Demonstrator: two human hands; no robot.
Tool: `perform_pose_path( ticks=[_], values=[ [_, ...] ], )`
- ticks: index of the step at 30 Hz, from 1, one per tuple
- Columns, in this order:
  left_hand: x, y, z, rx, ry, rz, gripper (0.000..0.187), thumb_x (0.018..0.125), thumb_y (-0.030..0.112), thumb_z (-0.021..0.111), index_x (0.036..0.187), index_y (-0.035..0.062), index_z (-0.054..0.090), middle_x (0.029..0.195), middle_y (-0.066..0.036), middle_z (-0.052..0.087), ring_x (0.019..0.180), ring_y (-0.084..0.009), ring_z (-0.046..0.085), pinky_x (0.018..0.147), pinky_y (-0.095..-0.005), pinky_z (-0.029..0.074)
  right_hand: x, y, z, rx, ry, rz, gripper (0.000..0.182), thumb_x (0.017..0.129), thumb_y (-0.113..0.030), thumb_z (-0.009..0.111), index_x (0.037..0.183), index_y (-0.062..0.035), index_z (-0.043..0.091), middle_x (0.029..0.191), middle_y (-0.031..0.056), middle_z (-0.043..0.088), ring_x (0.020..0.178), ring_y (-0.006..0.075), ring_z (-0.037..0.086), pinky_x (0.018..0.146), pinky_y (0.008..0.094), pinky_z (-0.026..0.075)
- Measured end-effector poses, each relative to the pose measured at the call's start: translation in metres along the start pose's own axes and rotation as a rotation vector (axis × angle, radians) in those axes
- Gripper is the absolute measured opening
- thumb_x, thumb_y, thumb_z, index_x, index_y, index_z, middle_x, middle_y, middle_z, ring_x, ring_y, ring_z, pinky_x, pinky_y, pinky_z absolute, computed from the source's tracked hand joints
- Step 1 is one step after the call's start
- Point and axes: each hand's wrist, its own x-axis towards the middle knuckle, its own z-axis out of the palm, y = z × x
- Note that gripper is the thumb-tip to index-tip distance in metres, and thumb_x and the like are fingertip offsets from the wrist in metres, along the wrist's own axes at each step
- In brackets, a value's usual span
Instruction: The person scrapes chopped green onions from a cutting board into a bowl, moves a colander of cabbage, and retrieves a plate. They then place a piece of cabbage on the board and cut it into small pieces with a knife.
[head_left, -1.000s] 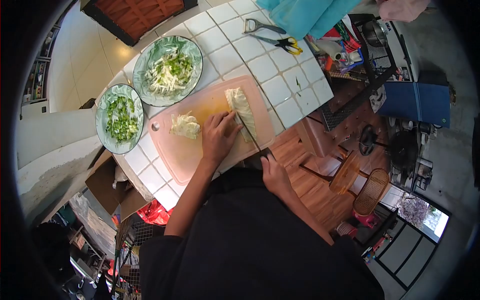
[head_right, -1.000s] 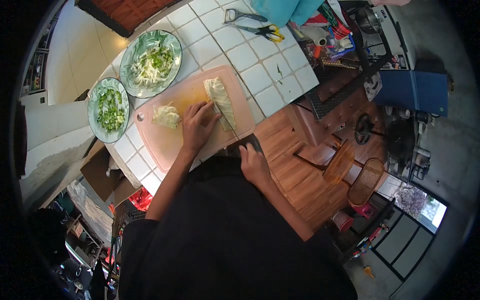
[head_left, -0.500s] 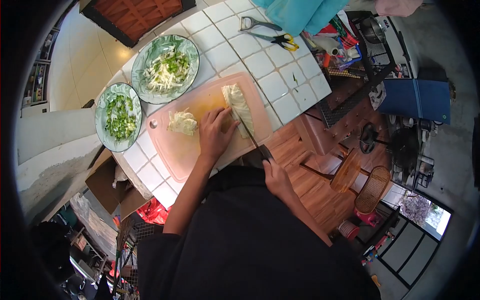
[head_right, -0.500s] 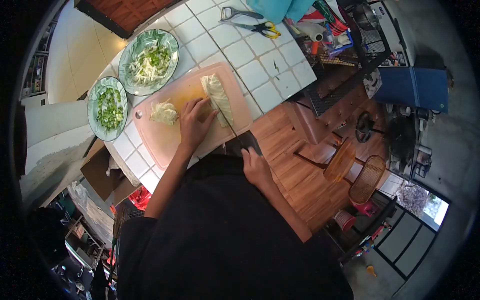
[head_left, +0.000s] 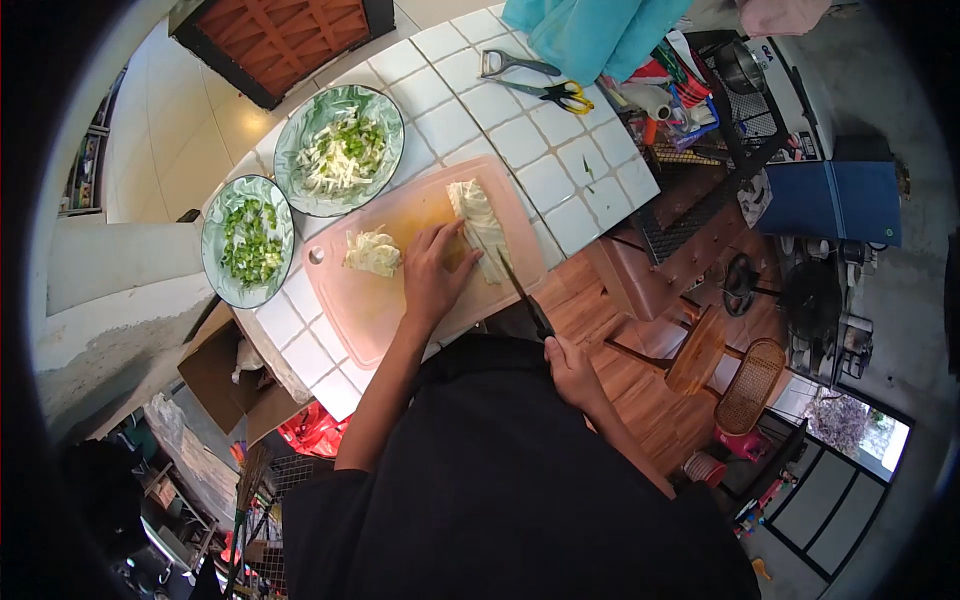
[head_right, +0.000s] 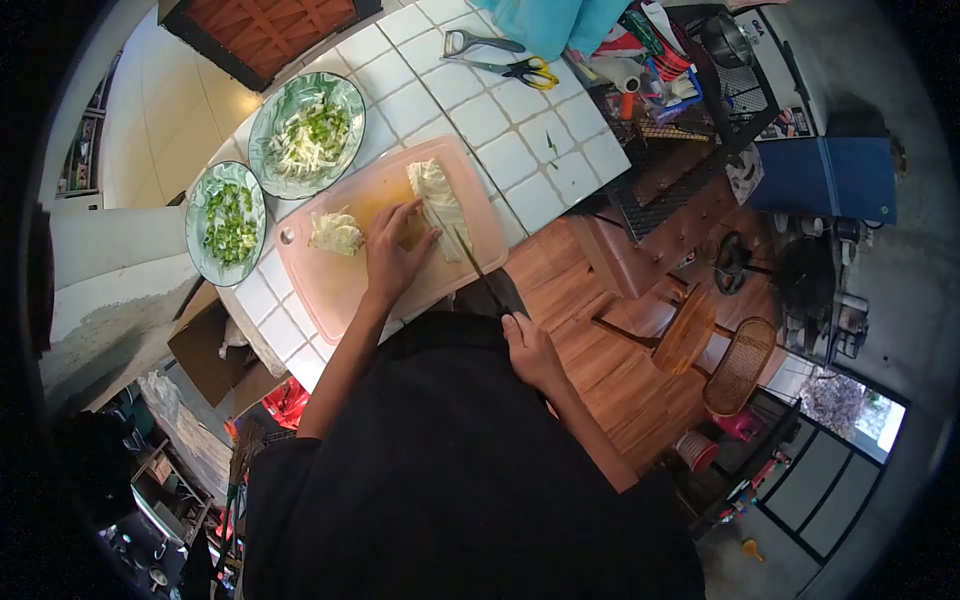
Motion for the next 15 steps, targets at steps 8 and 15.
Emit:
perform_pose_path(
  ticks=[8, 15],
  values=[
    [-0.002, -0.006, 0.003, 0.031, 0.021, 0.065, 0.040, 0.076, 0.020, 0.081, 0.112, 0.0059, 0.071, 0.106, -0.011, 0.064, 0.097, -0.0297, 0.061, 0.085, -0.0402, 0.049, 0.057, -0.027, 0.035, 0.047, 0.097, -0.113, 0.043, 0.106, -0.036, 0.041, 0.095, 0.0019, 0.058, 0.082, 0.0258, 0.063, 0.085, 0.0476, 0.061, 0.069, 0.0500, 0.046],
    [-0.001, -0.005, 0.003, 0.123, 0.049, 0.203, 0.037, 0.077, 0.020, 0.080, 0.109, 0.0036, 0.070, 0.139, -0.011, 0.058, 0.103, -0.0313, 0.060, 0.092, -0.0387, 0.049, 0.070, -0.039, 0.041, 0.005, 0.096, -0.162, 0.043, 0.105, -0.036, 0.040, 0.095, 0.0019, 0.058, 0.083, 0.0298, 0.063, 0.087, 0.0524, 0.058, 0.069, 0.0551, 0.045]
  ],
)
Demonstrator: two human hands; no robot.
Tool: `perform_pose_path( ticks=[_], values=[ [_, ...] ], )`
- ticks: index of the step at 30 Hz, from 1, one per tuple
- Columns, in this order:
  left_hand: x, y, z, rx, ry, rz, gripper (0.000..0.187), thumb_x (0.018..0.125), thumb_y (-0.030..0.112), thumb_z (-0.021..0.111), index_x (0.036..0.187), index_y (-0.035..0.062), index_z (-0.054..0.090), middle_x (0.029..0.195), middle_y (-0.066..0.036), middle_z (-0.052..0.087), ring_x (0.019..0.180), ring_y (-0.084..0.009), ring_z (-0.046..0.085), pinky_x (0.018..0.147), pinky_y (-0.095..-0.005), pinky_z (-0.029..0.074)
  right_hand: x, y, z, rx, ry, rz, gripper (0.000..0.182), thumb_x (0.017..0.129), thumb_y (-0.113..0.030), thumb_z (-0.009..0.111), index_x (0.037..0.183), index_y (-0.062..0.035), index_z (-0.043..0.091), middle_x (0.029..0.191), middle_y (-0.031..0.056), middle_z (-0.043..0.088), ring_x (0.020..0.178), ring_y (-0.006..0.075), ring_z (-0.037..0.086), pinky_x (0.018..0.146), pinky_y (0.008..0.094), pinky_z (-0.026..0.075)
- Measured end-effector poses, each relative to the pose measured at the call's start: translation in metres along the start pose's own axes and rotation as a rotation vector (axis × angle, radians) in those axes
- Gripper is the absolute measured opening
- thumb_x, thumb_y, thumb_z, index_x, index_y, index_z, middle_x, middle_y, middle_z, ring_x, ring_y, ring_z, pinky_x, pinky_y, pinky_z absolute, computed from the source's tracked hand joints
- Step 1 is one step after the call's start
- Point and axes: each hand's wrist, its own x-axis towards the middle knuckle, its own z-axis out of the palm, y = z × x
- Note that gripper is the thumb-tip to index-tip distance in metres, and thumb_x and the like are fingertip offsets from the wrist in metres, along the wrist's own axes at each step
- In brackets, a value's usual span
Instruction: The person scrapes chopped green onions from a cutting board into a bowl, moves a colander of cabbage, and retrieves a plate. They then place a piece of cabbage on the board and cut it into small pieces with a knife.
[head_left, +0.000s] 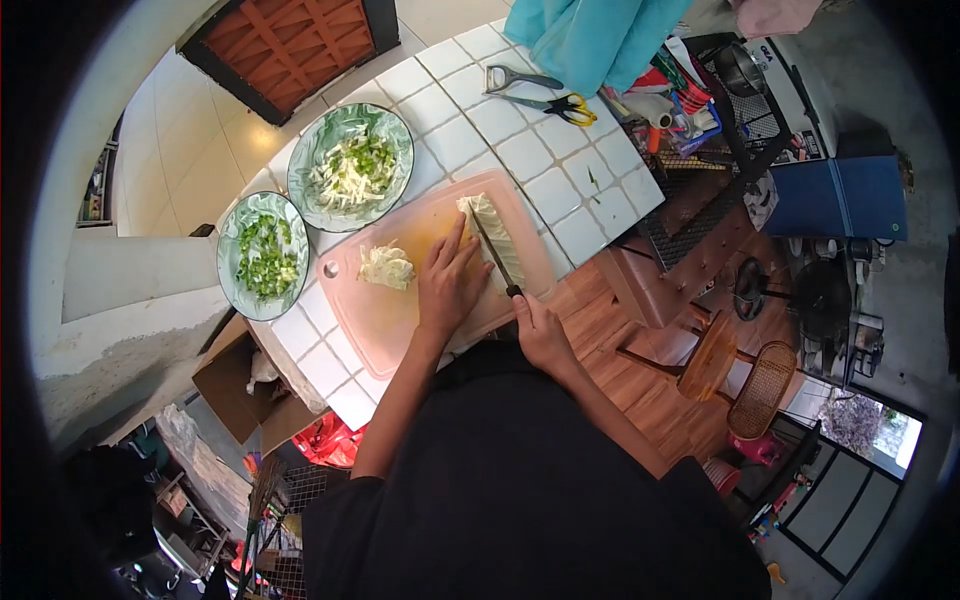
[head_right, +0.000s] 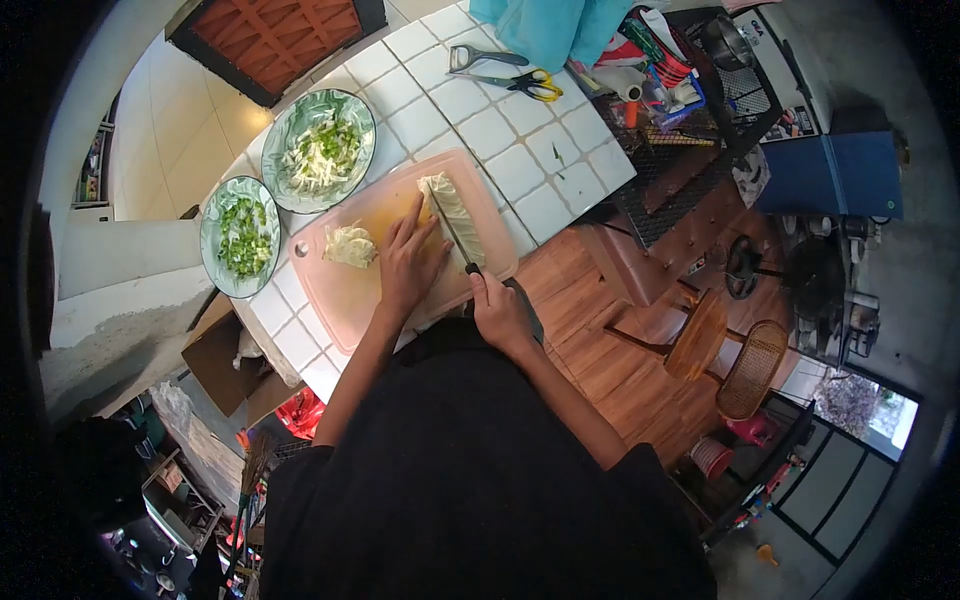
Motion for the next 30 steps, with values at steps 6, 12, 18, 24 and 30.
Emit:
perform_pose_path(
  ticks=[6, 12, 18, 24, 30],
  values=[
    [0.002, 0.000, 0.000, 0.033, -0.050, -0.016, 0.035, 0.077, 0.021, 0.080, 0.106, 0.0042, 0.069, 0.141, -0.007, 0.058, 0.104, -0.0310, 0.059, 0.092, -0.0375, 0.049, 0.005, -0.010, 0.003, -0.007, 0.013, 0.028, 0.044, 0.106, -0.036, 0.039, 0.096, 0.0027, 0.057, 0.086, 0.0320, 0.062, 0.089, 0.0532, 0.058, 0.073, 0.0565, 0.044],
    [0.001, -0.003, 0.003, 0.002, -0.056, -0.044, 0.036, 0.077, 0.022, 0.080, 0.107, 0.0053, 0.070, 0.138, -0.007, 0.061, 0.103, -0.0305, 0.059, 0.091, -0.0373, 0.049, 0.013, -0.022, 0.000, 0.038, -0.043, 0.069, 0.046, 0.106, -0.036, 0.037, 0.096, 0.0044, 0.057, 0.095, 0.0342, 0.061, 0.097, 0.0526, 0.056, 0.078, 0.0559, 0.044],
    [0.001, -0.007, 0.004, -0.035, -0.070, -0.070, 0.037, 0.078, 0.021, 0.079, 0.110, 0.0063, 0.070, 0.137, -0.006, 0.062, 0.104, -0.0300, 0.059, 0.093, -0.0376, 0.049, 0.021, -0.031, -0.003, -0.042, -0.037, 0.076, 0.047, 0.106, -0.036, 0.037, 0.098, 0.0055, 0.058, 0.091, 0.0335, 0.063, 0.092, 0.0531, 0.058, 0.077, 0.0573, 0.045],
    [0.001, -0.007, 0.004, -0.037, -0.102, -0.114, 0.040, 0.079, 0.023, 0.079, 0.116, 0.0098, 0.070, 0.137, -0.003, 0.062, 0.106, -0.0285, 0.059, 0.094, -0.0381, 0.047, 0.036, -0.030, 0.002, -0.203, -0.018, 0.105, 0.049, 0.105, -0.038, 0.038, 0.098, 0.0048, 0.061, 0.092, 0.0331, 0.064, 0.092, 0.0528, 0.059, 0.078, 0.0575, 0.045],
    [0.000, -0.006, 0.005, 0.046, -0.125, -0.131, 0.041, 0.078, 0.025, 0.079, 0.116, 0.0125, 0.070, 0.141, 0.002, 0.059, 0.106, -0.0293, 0.058, 0.094, -0.0402, 0.046, 0.009, -0.007, -0.015, -0.138, 0.026, 0.017, 0.047, 0.104, -0.037, 0.040, 0.099, 0.0038, 0.063, 0.093, 0.0331, 0.064, 0.093, 0.0525, 0.059, 0.080, 0.0574, 0.046]
  ],
)
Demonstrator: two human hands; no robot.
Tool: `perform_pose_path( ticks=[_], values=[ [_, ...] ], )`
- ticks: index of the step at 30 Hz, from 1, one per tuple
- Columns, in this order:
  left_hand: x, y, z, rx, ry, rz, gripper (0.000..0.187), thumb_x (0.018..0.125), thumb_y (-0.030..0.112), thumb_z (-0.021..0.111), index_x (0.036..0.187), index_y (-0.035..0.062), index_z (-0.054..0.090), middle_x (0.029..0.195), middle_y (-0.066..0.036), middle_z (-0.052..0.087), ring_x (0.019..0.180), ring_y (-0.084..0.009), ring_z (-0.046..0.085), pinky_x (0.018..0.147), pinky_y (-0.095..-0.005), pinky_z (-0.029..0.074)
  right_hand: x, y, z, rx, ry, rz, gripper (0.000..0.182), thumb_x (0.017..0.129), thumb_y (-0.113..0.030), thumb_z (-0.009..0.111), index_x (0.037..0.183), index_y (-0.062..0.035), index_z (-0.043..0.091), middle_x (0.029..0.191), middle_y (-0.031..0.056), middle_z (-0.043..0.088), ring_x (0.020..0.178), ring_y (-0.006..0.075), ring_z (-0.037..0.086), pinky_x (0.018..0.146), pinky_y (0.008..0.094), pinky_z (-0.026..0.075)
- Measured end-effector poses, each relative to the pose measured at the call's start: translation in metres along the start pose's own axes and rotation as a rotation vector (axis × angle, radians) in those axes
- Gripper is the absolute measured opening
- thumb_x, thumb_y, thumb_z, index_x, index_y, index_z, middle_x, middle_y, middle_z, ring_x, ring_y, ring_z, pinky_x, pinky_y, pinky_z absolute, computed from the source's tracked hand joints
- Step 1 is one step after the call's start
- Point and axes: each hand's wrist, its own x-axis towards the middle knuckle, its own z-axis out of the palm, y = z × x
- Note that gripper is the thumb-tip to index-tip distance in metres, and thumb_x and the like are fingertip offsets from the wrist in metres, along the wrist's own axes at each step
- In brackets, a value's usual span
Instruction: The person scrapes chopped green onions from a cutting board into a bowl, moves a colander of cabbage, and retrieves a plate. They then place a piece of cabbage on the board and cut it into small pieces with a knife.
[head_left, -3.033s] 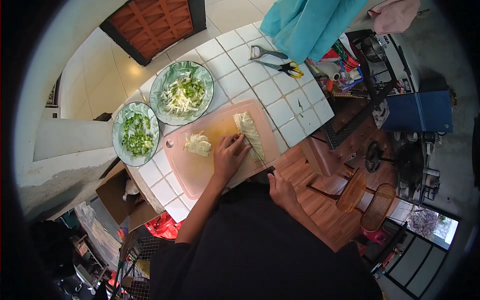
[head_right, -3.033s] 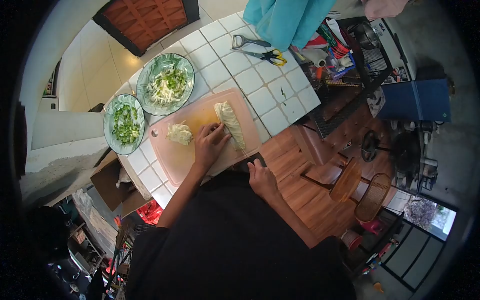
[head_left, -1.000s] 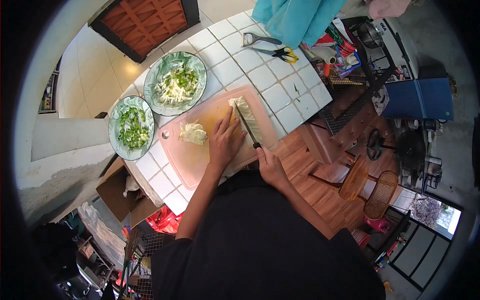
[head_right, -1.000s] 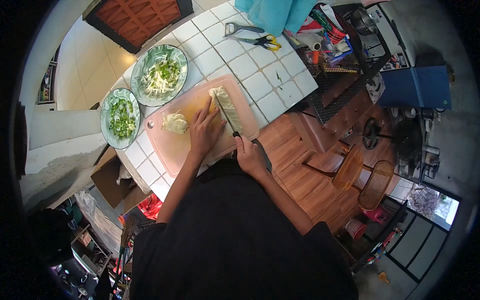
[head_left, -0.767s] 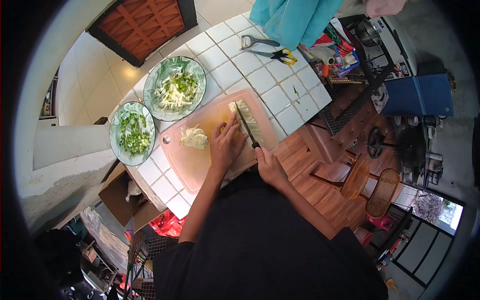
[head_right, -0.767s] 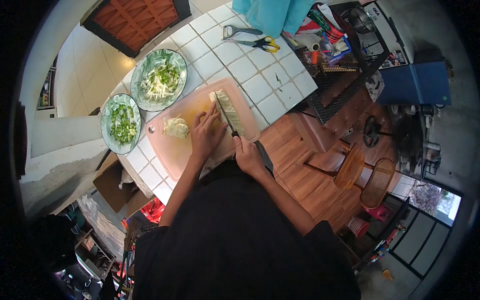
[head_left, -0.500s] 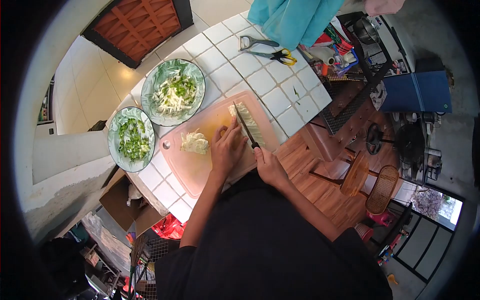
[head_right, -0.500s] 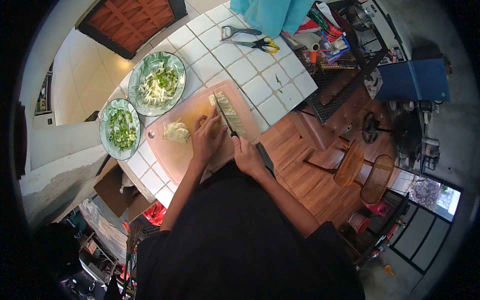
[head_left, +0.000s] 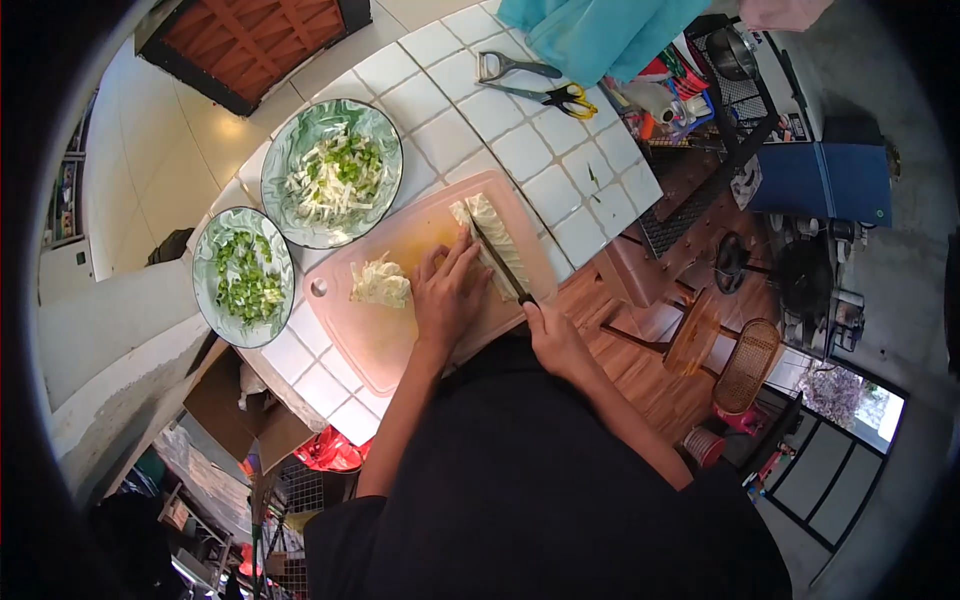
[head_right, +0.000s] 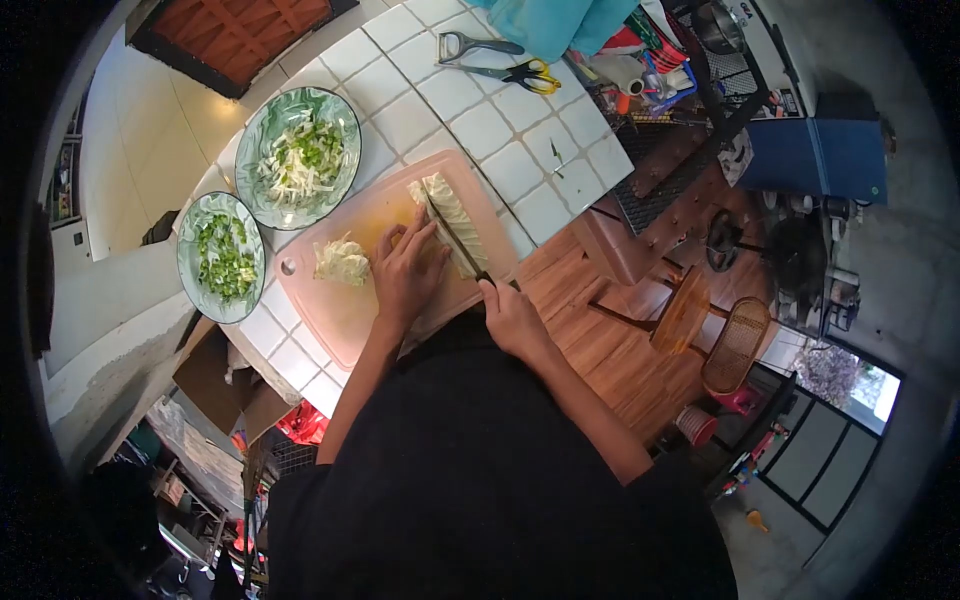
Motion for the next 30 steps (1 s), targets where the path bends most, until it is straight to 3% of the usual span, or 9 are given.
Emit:
perform_pose_path(
  ticks=[9, 16, 18, 20, 22, 23, 25, 27, 30],
  values=[
    [0.000, 0.002, -0.003, 0.036, 0.008, 0.013, 0.040, 0.081, 0.028, 0.077, 0.117, 0.0124, 0.069, 0.140, 0.001, 0.059, 0.109, -0.0255, 0.057, 0.092, -0.0383, 0.043, -0.023, 0.009, -0.016, 0.007, -0.144, 0.151, 0.046, 0.105, -0.036, 0.039, 0.105, 0.0044, 0.061, 0.097, 0.0352, 0.062, 0.099, 0.0522, 0.057, 0.080, 0.0531, 0.046],
    [0.003, 0.005, -0.005, 0.045, 0.030, 0.026, 0.039, 0.081, 0.026, 0.077, 0.117, 0.0121, 0.069, 0.141, 0.001, 0.058, 0.109, -0.0266, 0.057, 0.092, -0.0381, 0.043, -0.017, 0.011, -0.012, 0.042, -0.078, 0.045, 0.050, 0.105, -0.040, 0.038, 0.101, 0.0051, 0.060, 0.091, 0.0328, 0.062, 0.094, 0.0521, 0.059, 0.079, 0.0526, 0.046],
    [0.000, 0.004, -0.004, 0.033, 0.021, 0.017, 0.037, 0.082, 0.023, 0.076, 0.116, 0.0116, 0.067, 0.141, 0.000, 0.059, 0.110, -0.0276, 0.058, 0.093, -0.0399, 0.043, -0.033, 0.027, -0.016, 0.019, -0.167, 0.172, 0.051, 0.106, -0.041, 0.038, 0.097, 0.0048, 0.060, 0.091, 0.0326, 0.062, 0.095, 0.0530, 0.057, 0.078, 0.0522, 0.046],
    [0.001, 0.003, -0.002, 0.007, 0.062, 0.039, 0.036, 0.083, 0.022, 0.074, 0.116, 0.0101, 0.066, 0.135, -0.004, 0.061, 0.108, -0.0290, 0.058, 0.092, -0.0411, 0.044, -0.024, 0.035, -0.007, 0.058, -0.117, 0.092, 0.052, 0.106, -0.041, 0.038, 0.092, 0.0050, 0.058, 0.084, 0.0288, 0.062, 0.086, 0.0487, 0.060, 0.074, 0.0486, 0.047],
    [0.003, 0.002, 0.001, -0.017, 0.111, 0.069, 0.035, 0.084, 0.020, 0.073, 0.115, 0.0086, 0.064, 0.129, -0.008, 0.064, 0.106, -0.0305, 0.059, 0.091, -0.0423, 0.045, -0.006, 0.034, -0.005, 0.252, -0.237, 0.109, 0.050, 0.106, -0.041, 0.038, 0.086, 0.0022, 0.054, 0.071, 0.0170, 0.058, 0.068, 0.0310, 0.059, 0.065, 0.0396, 0.046],
    [0.003, 0.003, 0.005, -0.039, 0.157, 0.004, 0.036, 0.084, 0.019, 0.072, 0.116, 0.0066, 0.062, 0.120, -0.012, 0.064, 0.104, -0.0322, 0.059, 0.089, -0.0427, 0.046, -0.003, 0.032, -0.004, 0.255, -0.234, 0.091, 0.050, 0.106, -0.041, 0.038, 0.086, 0.0022, 0.054, 0.071, 0.0170, 0.058, 0.068, 0.0310, 0.059, 0.065, 0.0396, 0.046],
    [0.012, 0.015, 0.001, -0.054, 0.215, -0.064, 0.037, 0.085, 0.018, 0.070, 0.118, 0.0047, 0.061, 0.111, -0.016, 0.065, 0.102, -0.0339, 0.060, 0.086, -0.0432, 0.047, -0.002, 0.029, -0.002, 0.396, -0.259, 0.068, 0.048, 0.107, -0.040, 0.039, 0.081, -0.0015, 0.052, 0.065, 0.0049, 0.050, 0.061, 0.0143, 0.050, 0.059, 0.0313, 0.042],
    [0.024, 0.027, -0.003, -0.083, 0.121, -0.281, 0.044, 0.086, 0.016, 0.069, 0.125, 0.0020, 0.055, 0.101, -0.018, 0.062, 0.098, -0.0355, 0.061, 0.080, -0.0436, 0.049, -0.003, 0.032, 0.001, 0.470, -0.226, 0.060, 0.047, 0.107, -0.042, 0.039, 0.081, -0.0043, 0.051, 0.063, 0.0011, 0.047, 0.056, 0.0112, 0.046, 0.054, 0.0287, 0.037],
    [0.029, 0.033, -0.009, -0.020, 0.059, -0.264, 0.052, 0.085, 0.012, 0.067, 0.132, 0.0012, 0.049, 0.101, -0.018, 0.061, 0.094, -0.0360, 0.062, 0.078, -0.0455, 0.050, -0.004, 0.035, 0.000, 0.507, -0.174, 0.059, 0.046, 0.107, -0.043, 0.039, 0.080, -0.0070, 0.051, 0.061, -0.0023, 0.045, 0.053, 0.0082, 0.043, 0.050, 0.0261, 0.035]
  ],
)
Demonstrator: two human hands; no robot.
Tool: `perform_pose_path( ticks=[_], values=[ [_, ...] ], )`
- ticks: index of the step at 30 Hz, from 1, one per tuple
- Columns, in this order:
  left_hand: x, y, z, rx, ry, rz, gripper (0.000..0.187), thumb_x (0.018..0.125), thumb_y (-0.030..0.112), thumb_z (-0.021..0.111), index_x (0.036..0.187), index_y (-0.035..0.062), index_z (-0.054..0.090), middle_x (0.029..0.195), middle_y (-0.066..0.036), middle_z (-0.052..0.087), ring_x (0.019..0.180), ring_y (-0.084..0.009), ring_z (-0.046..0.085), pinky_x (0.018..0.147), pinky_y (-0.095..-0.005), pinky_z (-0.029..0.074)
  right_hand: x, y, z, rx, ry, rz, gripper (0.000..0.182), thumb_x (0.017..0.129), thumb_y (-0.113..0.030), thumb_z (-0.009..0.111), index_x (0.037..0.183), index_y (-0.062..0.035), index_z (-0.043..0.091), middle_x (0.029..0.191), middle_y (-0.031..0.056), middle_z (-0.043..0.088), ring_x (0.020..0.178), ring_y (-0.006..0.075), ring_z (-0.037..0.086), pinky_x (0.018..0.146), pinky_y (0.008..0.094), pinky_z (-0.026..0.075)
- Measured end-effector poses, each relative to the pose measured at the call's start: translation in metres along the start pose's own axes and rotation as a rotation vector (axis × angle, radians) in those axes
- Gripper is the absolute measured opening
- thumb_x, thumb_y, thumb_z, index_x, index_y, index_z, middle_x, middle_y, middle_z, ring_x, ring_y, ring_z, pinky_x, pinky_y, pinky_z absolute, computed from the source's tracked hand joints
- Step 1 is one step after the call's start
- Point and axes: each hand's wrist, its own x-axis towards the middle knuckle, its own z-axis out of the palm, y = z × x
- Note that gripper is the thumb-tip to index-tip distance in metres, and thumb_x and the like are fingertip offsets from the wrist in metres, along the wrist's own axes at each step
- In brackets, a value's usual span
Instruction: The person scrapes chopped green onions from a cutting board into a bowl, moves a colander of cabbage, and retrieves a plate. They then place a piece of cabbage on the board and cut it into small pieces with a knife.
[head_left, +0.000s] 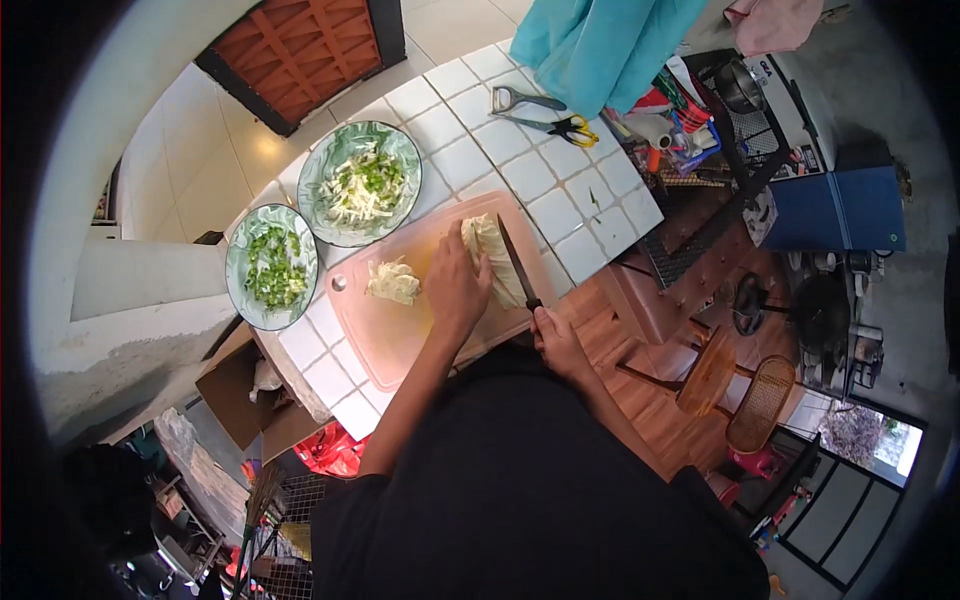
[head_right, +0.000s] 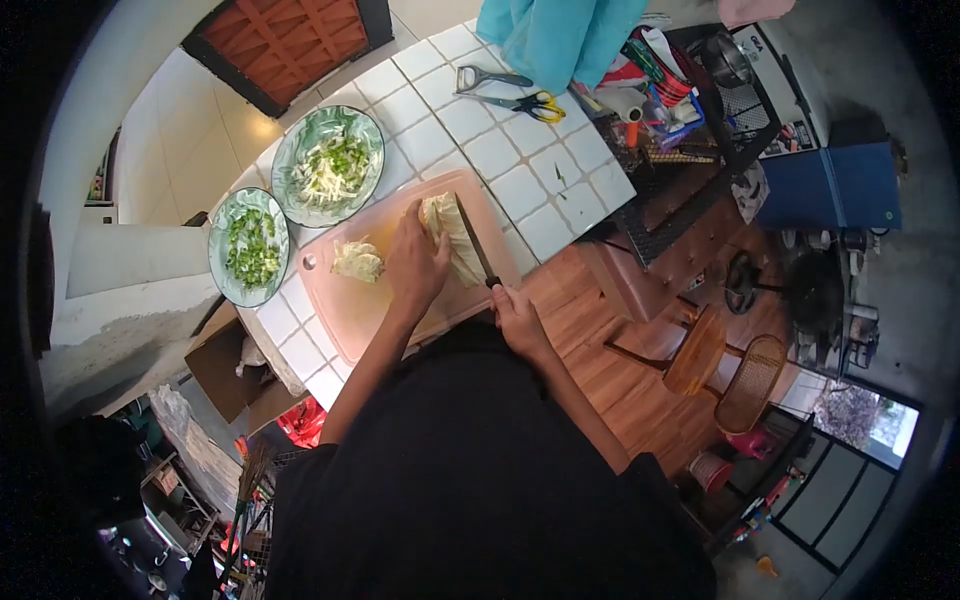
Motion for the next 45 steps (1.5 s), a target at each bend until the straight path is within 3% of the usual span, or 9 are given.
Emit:
perform_pose_path(
  ticks=[2, 4, 7, 10, 14, 16, 28, 36, 45],
  values=[
    [-0.002, -0.008, 0.001, -0.013, 0.025, 0.017, 0.055, 0.084, 0.010, 0.066, 0.135, 0.0015, 0.047, 0.101, -0.018, 0.061, 0.092, -0.0361, 0.062, 0.079, -0.0460, 0.050, 0.000, 0.003, -0.003, -0.033, 0.018, -0.005, 0.046, 0.107, -0.043, 0.040, 0.081, -0.0067, 0.052, 0.061, -0.0019, 0.046, 0.054, 0.0084, 0.045, 0.051, 0.0261, 0.036],
    [-0.004, -0.006, -0.011, -0.028, 0.044, 0.032, 0.058, 0.083, 0.008, 0.065, 0.137, 0.0019, 0.045, 0.100, -0.018, 0.061, 0.091, -0.0362, 0.063, 0.079, -0.0465, 0.050, 0.000, 0.006, -0.005, -0.215, 0.029, -0.066, 0.048, 0.105, -0.040, 0.044, 0.086, 0.0020, 0.057, 0.068, 0.0121, 0.057, 0.067, 0.0236, 0.058, 0.066, 0.0369, 0.046],
    [-0.018, -0.008, -0.029, -0.039, -0.029, -0.018, 0.052, 0.081, 0.004, 0.063, 0.132, 0.0011, 0.052, 0.101, -0.017, 0.061, 0.093, -0.0364, 0.062, 0.078, -0.0455, 0.051, -0.001, 0.004, -0.008, -0.279, 0.002, -0.012, 0.047, 0.104, -0.039, 0.046, 0.090, 0.0039, 0.059, 0.074, 0.0187, 0.062, 0.075, 0.0324, 0.063, 0.071, 0.0414, 0.048],
    [-0.038, -0.018, -0.044, -0.083, -0.087, 0.100, 0.040, 0.082, 0.002, 0.062, 0.121, -0.0002, 0.061, 0.102, -0.017, 0.061, 0.095, -0.0345, 0.062, 0.078, -0.0432, 0.052, 0.002, -0.002, -0.008, -0.363, 0.004, -0.041, 0.046, 0.103, -0.039, 0.047, 0.091, 0.0036, 0.060, 0.080, 0.0217, 0.064, 0.079, 0.0371, 0.064, 0.072, 0.0425, 0.048],
    [-0.055, -0.033, -0.044, 0.085, 0.009, 0.259, 0.025, 0.082, 0.004, 0.065, 0.106, 0.0002, 0.068, 0.103, -0.014, 0.063, 0.099, -0.0305, 0.061, 0.082, -0.0411, 0.052, 0.002, -0.009, -0.004, -0.397, 0.027, -0.078, 0.047, 0.104, -0.038, 0.046, 0.084, 0.0022, 0.058, 0.071, 0.0140, 0.058, 0.072, 0.0254, 0.059, 0.070, 0.0382, 0.046],
    [-0.060, -0.041, -0.036, 0.150, 0.010, 0.296, 0.024, 0.082, 0.006, 0.066, 0.105, 0.0010, 0.068, 0.104, -0.013, 0.063, 0.101, -0.0291, 0.061, 0.084, -0.0408, 0.051, 0.000, -0.013, -0.004, -0.425, 0.050, -0.078, 0.045, 0.102, -0.039, 0.047, 0.093, 0.0029, 0.061, 0.084, 0.0257, 0.064, 0.084, 0.0455, 0.061, 0.074, 0.0482, 0.047],
    [-0.060, -0.037, -0.013, 0.053, 0.130, 0.222, 0.014, 0.083, 0.012, 0.071, 0.094, 0.0032, 0.071, 0.095, -0.010, 0.065, 0.091, -0.0279, 0.062, 0.082, -0.0396, 0.050, -0.022, -0.015, 0.011, -0.505, 0.031, -0.161, 0.040, 0.103, -0.040, 0.046, 0.107, -0.0020, 0.060, 0.089, 0.0283, 0.065, 0.092, 0.0489, 0.062, 0.075, 0.0539, 0.047],
    [-0.063, -0.046, -0.009, -0.126, 0.244, 0.186, 0.010, 0.081, 0.008, 0.075, 0.089, 0.0020, 0.074, 0.088, -0.011, 0.066, 0.081, -0.0296, 0.064, 0.071, -0.0381, 0.052, -0.030, -0.013, 0.009, -0.581, 0.039, -0.262, 0.039, 0.102, -0.040, 0.047, 0.104, -0.0030, 0.059, 0.090, 0.0280, 0.066, 0.090, 0.0503, 0.061, 0.074, 0.0568, 0.046],
    [-0.057, -0.036, -0.011, -0.025, 0.187, 0.113, 0.007, 0.079, 0.010, 0.073, 0.083, 0.0047, 0.072, 0.085, -0.008, 0.064, 0.080, -0.0274, 0.063, 0.072, -0.0386, 0.051, -0.031, -0.022, 0.013, -0.841, 0.042, -0.205, 0.039, 0.104, -0.039, 0.042, 0.101, -0.0020, 0.054, 0.087, 0.0316, 0.065, 0.083, 0.0526, 0.062, 0.071, 0.0599, 0.047]
  ],
)
